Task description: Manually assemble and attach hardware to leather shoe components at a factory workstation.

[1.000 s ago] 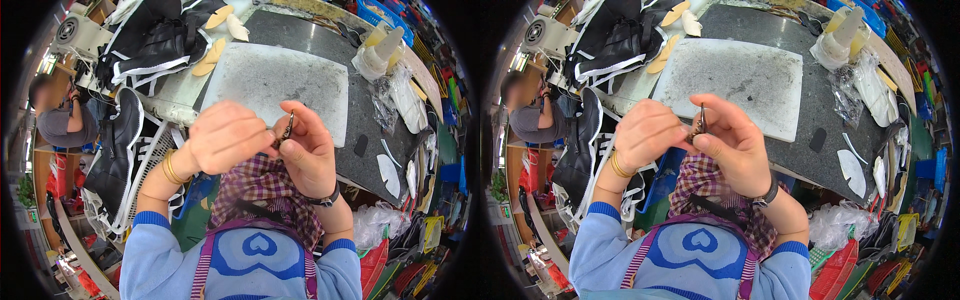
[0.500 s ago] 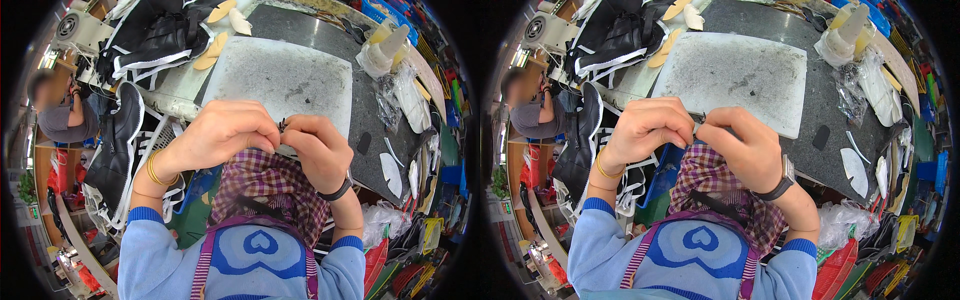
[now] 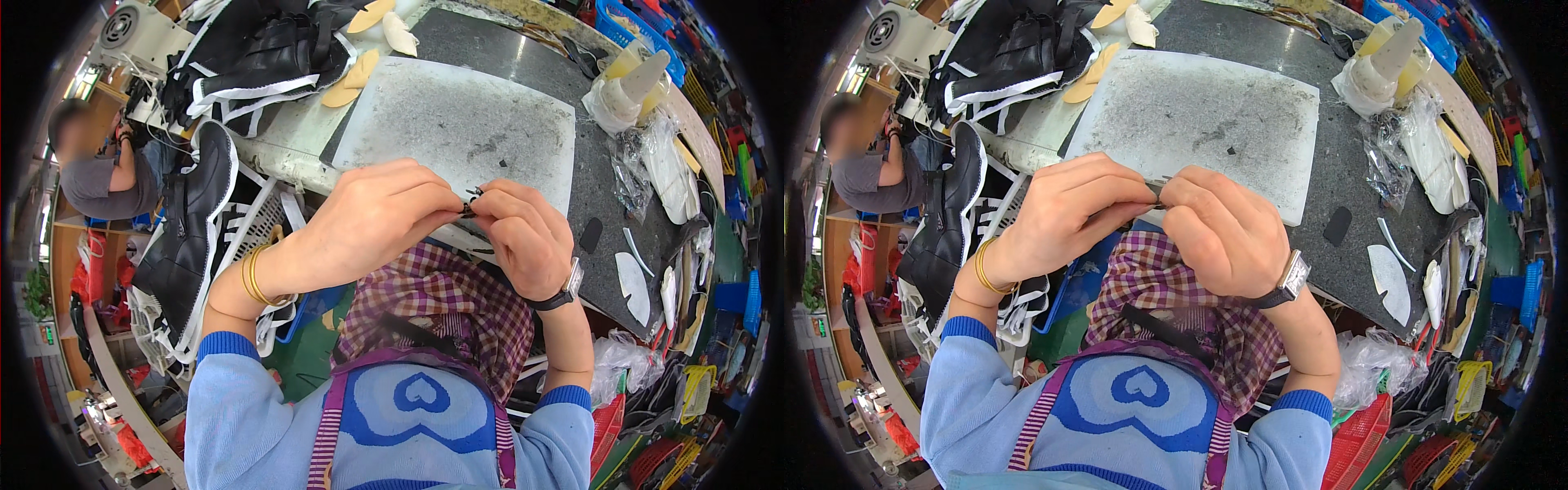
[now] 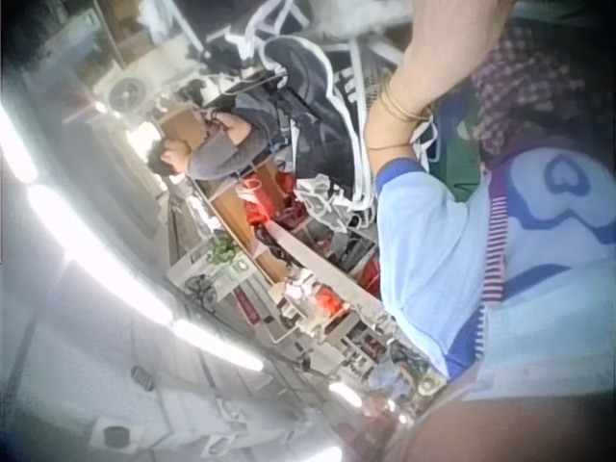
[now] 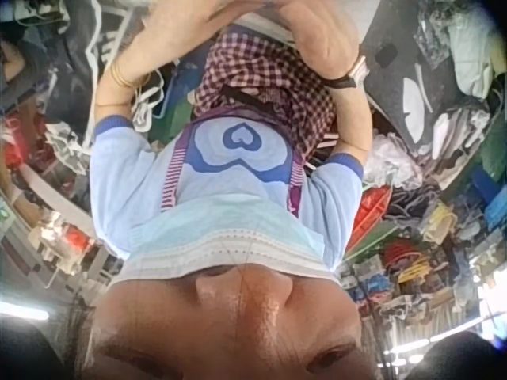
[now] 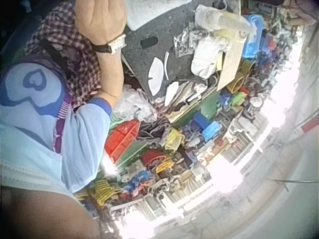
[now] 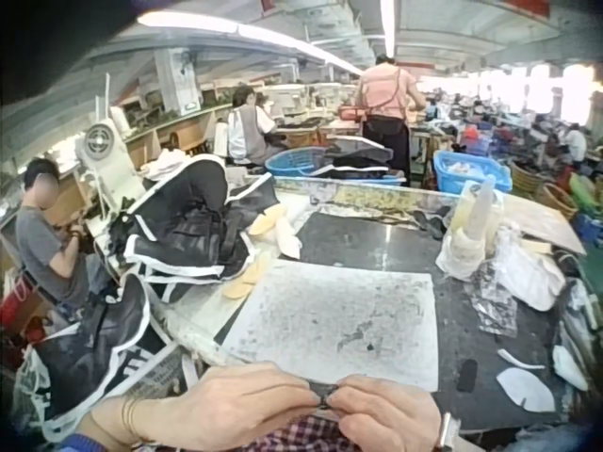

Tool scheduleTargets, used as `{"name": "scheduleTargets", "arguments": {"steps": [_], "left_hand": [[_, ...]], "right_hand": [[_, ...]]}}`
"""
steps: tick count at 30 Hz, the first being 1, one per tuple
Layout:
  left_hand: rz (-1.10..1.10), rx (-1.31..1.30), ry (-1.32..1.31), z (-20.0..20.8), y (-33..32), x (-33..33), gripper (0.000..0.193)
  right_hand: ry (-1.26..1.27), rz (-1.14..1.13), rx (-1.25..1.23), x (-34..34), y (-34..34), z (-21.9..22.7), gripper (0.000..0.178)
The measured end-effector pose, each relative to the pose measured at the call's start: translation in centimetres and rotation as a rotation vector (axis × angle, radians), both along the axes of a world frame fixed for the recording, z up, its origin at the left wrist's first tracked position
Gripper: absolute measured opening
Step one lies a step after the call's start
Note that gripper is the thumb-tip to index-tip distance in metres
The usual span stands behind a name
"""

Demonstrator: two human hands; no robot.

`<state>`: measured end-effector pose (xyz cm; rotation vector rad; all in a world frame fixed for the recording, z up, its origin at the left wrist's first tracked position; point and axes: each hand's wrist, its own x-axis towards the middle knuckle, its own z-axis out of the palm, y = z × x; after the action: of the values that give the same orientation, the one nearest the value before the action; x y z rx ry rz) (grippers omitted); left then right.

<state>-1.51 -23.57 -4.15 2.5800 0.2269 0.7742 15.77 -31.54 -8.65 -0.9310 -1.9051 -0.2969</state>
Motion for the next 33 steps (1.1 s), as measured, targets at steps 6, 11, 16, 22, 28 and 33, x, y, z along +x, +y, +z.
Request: {"name": "scheduleTargets", "arguments": {"steps": [6,11,16,22,28,33], "left_hand": [[0.070,0.150,0.115,-0.8,0.0,-0.2,0.020],[0.059,0.027,0.000,-1.3,-0.5,-0.3,0.021],[-0.215,-0.383,0.127,0.4,1.3,-1.6,0.013],[-0.103,-0.503,0.003,-0.1,2.2,-1.4,0.007],[0.700,0.745,0.032,3.0,27.5,-4.9,0.038],[1.223,0.797,0.287,3.2,42.1,-6.8,0.045]], "right_hand": [[-0.096,-0.014,-0.041,-0.4,0.3,1.0,0.024],[-0.085,0.000,-0.182,-0.4,-0.8,0.7,0.024],[0.477,0.154,-0.508,-0.9,-1.4,-0.2,0.032],[0.636,0.065,-0.579,-1.5,0.2,0.4,0.032],[0.603,-0.019,-0.653,-0.5,1.2,0.2,0.027],[0.504,-0.082,-0.702,1.0,1.0,-0.2,0.019]]}}
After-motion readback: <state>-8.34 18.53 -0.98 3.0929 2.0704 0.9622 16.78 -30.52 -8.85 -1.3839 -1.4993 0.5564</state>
